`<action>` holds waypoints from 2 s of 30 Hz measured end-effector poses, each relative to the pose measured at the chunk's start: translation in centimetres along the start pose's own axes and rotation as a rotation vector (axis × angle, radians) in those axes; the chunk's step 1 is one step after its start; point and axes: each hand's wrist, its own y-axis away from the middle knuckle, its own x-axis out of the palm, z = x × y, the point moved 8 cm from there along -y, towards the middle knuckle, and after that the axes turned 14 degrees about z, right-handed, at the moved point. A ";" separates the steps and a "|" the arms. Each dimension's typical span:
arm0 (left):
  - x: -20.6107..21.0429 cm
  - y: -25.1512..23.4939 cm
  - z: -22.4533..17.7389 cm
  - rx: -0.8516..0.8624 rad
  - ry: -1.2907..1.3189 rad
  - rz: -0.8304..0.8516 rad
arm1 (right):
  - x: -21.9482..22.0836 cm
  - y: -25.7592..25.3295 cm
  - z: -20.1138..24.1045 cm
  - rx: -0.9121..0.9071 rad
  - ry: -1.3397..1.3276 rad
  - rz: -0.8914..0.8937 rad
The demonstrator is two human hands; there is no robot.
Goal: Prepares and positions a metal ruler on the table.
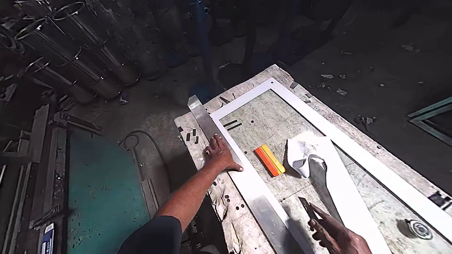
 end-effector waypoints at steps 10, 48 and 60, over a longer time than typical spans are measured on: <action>0.0 -0.3 0.0 0.012 0.128 0.075 | 7.9 -28.9 23.2 -0.381 0.641 0.132; -0.1 -0.9 -0.5 0.001 0.010 0.089 | 13.2 -36.8 30.1 -0.366 0.854 0.295; 0.1 -0.7 -0.6 0.004 -0.001 0.123 | 12.8 -34.8 28.5 -0.334 0.831 0.299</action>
